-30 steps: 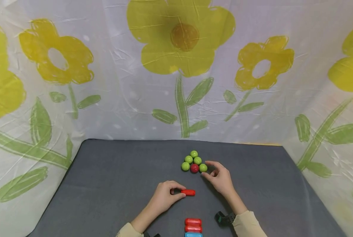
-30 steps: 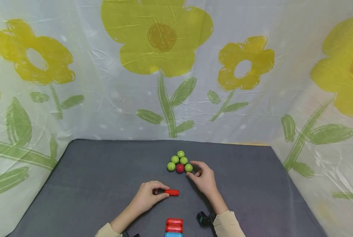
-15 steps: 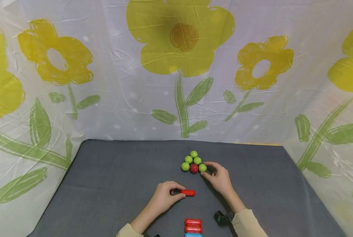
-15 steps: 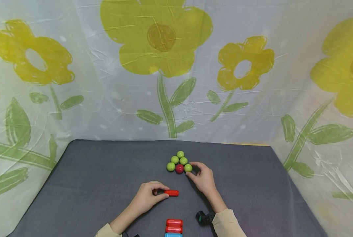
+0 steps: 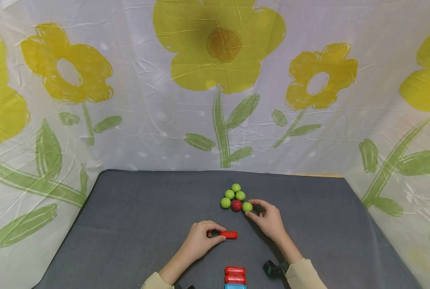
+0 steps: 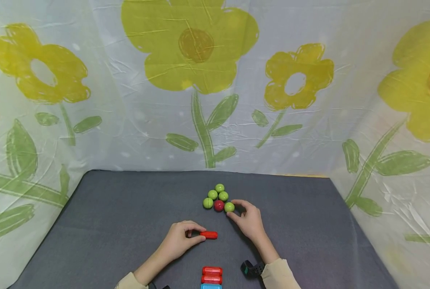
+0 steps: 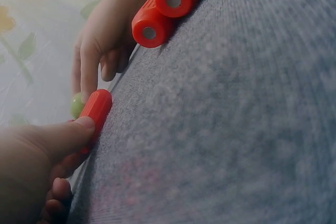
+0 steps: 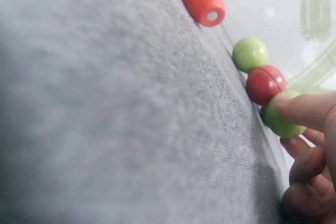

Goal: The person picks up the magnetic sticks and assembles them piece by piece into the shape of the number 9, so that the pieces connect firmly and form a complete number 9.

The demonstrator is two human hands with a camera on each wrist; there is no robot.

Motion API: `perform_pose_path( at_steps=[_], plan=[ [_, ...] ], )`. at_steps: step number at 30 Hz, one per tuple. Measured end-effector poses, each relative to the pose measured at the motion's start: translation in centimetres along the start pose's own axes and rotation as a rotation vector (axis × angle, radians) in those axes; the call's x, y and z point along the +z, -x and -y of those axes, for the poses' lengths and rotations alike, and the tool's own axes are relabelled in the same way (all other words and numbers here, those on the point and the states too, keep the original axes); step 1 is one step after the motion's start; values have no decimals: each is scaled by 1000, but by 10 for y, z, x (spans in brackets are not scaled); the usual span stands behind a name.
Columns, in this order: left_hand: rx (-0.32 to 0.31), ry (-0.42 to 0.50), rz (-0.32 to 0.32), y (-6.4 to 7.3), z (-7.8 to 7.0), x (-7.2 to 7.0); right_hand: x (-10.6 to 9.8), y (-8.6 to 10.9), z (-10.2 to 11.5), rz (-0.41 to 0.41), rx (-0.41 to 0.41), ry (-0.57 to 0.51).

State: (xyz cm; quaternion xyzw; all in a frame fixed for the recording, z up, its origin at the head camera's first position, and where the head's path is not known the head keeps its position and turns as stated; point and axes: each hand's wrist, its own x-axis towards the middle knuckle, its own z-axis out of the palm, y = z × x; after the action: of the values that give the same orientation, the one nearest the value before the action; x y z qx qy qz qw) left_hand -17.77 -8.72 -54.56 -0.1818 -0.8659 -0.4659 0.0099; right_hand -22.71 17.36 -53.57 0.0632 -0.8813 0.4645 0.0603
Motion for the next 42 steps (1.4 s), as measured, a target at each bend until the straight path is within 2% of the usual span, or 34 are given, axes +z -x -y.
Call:
perform_pose_path(
  at_steps=[8,14,22,28,42],
  plan=[
    [1,1,-3,0,2,1,-6,24,8,58,51,-85],
    [9,-3,-10,0,2,1,-6,41,15,117,36,-149],
    [-1,-20,-9,1,1,0,-4,52,7,189,57,-208],
    [-1,-11,-5,0,2,1,-5,52,5,199,28,-179],
    [-6,2,-13,-1,5,2,-5,53,3,206,27,-124]
  ],
)
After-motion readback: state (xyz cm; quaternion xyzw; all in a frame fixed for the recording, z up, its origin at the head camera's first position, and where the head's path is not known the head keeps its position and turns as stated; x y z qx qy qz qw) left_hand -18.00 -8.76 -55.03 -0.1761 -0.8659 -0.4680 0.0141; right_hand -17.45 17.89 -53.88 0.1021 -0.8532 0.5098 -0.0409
